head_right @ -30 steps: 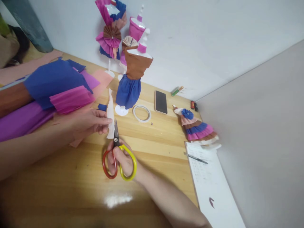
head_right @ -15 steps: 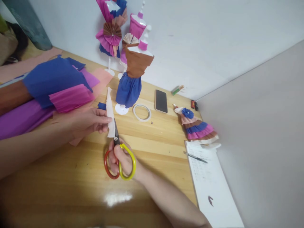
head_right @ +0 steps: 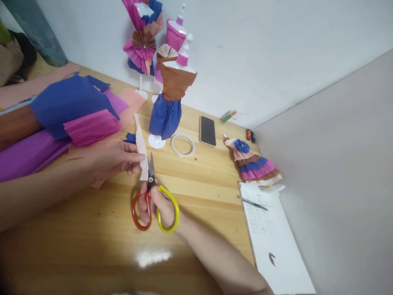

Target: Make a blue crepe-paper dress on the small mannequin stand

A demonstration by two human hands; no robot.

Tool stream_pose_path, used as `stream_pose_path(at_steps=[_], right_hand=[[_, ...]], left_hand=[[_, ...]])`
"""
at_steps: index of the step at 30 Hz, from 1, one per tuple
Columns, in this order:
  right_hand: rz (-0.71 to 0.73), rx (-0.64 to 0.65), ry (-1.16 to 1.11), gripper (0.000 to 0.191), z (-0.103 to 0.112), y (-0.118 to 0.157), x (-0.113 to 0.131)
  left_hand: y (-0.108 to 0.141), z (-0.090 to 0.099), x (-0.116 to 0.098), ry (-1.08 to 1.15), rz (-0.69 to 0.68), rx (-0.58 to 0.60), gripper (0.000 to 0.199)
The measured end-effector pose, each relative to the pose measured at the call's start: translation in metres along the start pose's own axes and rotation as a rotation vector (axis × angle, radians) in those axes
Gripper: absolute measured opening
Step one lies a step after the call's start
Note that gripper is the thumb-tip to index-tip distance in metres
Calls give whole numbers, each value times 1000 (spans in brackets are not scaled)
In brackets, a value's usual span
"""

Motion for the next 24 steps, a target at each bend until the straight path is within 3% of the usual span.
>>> stream_pose_path(at_steps=[11,24], right_hand=[[125,-69,74,48,-1,0,8],[128,-37,15,45,-3,-2,8]], left_hand=[[4,-1,-3,-37,-34,2,20],[-4,2,1,-31,-19,53,14]])
Point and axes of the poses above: each hand's wrist, its own y-axis away from the middle knuckle, its own z-axis out of the back of the hand, x = y × z, the point moved 7 cm from there along -y, towards the middle knuckle, and after that the axes turned 10 degrees about -x, right-handed, at the moved point
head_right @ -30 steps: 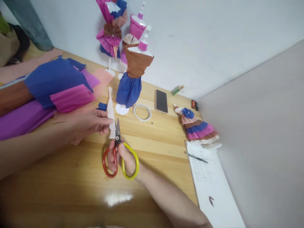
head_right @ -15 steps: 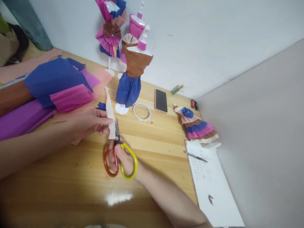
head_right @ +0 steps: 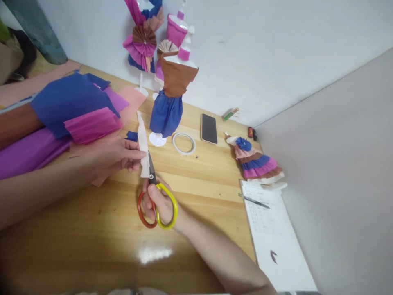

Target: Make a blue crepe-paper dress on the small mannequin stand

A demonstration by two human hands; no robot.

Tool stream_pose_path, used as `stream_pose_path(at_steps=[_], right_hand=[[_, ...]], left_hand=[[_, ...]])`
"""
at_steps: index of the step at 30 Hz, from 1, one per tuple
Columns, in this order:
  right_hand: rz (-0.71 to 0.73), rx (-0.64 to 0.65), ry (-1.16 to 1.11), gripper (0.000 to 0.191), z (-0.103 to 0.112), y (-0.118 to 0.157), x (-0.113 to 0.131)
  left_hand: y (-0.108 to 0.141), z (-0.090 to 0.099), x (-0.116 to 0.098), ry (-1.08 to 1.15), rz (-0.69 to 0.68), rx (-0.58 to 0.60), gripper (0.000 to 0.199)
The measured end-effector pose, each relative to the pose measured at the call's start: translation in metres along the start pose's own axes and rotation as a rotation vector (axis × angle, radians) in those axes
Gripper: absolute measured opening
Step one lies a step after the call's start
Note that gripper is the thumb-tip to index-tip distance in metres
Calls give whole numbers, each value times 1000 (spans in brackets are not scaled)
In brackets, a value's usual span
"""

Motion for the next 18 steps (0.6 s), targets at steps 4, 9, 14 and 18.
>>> stream_pose_path(at_steps=[4,9,14,18], right_hand=[[-10,-4,-8,45,1,0,0],[-10,-16,-28,46,2,-2,0],[-35,-12,-55,46,1,-4,-1],[-41,-18,-37,47,1,-4,0]], left_hand=[[0,2,0,-13,21,-15,14],[-4,5,1,-11,-13,28,9],[-9,7,2,29,-23,80,16],[-10,8,-1,58,-21,43,15]])
Point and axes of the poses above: each hand's wrist, its own y-axis away from the middle knuckle, its own z-axis out of the back of the hand, x = y × z, the point moved 7 cm from there along -y, towards the middle knuckle, and after that the axes turned 10 degrees about -x, right-handed, at the moved point
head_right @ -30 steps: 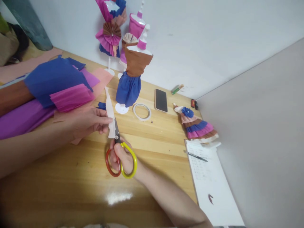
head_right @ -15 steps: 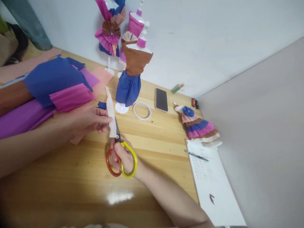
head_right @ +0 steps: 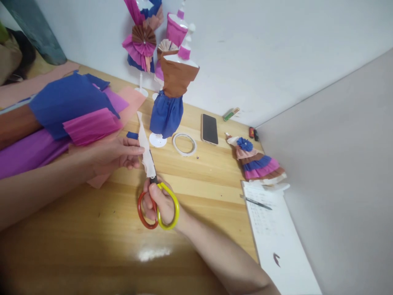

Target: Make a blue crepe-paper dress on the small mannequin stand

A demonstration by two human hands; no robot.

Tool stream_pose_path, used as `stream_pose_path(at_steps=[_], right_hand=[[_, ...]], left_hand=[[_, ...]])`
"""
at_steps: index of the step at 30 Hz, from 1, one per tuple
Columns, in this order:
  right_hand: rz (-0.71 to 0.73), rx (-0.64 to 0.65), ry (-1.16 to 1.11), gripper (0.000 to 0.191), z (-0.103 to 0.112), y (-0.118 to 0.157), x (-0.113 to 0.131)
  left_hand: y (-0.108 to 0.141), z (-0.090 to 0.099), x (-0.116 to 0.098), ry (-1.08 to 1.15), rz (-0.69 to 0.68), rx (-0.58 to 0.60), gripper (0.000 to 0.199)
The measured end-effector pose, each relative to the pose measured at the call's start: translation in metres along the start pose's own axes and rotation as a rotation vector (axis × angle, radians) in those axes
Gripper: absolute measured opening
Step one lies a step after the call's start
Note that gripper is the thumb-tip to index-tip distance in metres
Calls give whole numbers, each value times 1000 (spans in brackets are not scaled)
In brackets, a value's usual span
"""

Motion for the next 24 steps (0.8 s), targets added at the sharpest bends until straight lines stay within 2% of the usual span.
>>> stream_pose_path(at_steps=[8,12,19,24], right_hand=[[27,31,9,43,-1,2,0],[27,15,33,45,-1,2,0],[-77,28,17,52,0,5,-5],[-58,40,31,50,-1,6,-3]], left_hand=[[0,4,-4,11,-59,-69,15],[1,3,-5,7,-56,-65,17],[1,1,-6,-14,-71,-41,20],[2,0,-8,-6,-69,-49,20]])
Point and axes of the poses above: each hand's wrist, its own y-axis away from the middle knuckle, its own z-axis out of the back of the hand, x = y × z, the point moved 7 cm from there along -y, towards the middle knuckle, and after that the axes turned 10 degrees about -x, right-handed, at the moved point
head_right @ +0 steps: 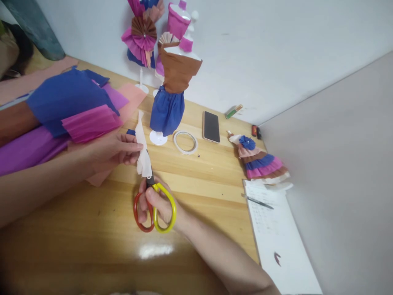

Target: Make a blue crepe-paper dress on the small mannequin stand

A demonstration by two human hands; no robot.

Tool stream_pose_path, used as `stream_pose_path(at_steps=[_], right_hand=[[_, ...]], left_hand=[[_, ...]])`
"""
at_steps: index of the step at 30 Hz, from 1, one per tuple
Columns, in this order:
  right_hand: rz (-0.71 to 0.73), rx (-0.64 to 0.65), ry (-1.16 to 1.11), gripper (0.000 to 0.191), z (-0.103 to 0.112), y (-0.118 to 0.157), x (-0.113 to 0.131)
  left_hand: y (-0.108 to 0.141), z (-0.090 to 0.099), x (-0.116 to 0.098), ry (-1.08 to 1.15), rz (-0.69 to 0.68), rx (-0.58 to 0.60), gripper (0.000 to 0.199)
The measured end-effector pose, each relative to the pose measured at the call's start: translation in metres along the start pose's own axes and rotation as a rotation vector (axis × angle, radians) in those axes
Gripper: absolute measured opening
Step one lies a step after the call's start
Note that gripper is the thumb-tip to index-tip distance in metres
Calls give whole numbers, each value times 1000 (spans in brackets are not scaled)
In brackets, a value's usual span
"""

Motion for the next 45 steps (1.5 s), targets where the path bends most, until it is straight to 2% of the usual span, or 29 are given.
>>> stream_pose_path(at_steps=[11,17,26,32,45], right_hand=[[3,-14,52,54,1,1,-2],[20,6,30,48,1,3,-3],[7,11,49,51,-1,4,-1],[5,18,71,52,-3,5,2],[-64,41,-13,54,2,-1,-5]], left_hand=[[2,0,-2,-7,5,-2,17],[0,2,0,2,8,-17,15],[0,1,3,47,23,50,14],[0,2,4,64,30,15,16],[1,-1,6,-44,33,33,15]])
Point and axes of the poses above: each hand's wrist, its own y-axis away from the middle knuckle, its own z-axis out of the back of the hand, x = y × z, the point moved 7 cm from there along -y, towards the middle knuckle, and after that the axes turned 10 degrees about -x, right-handed, at the moved point
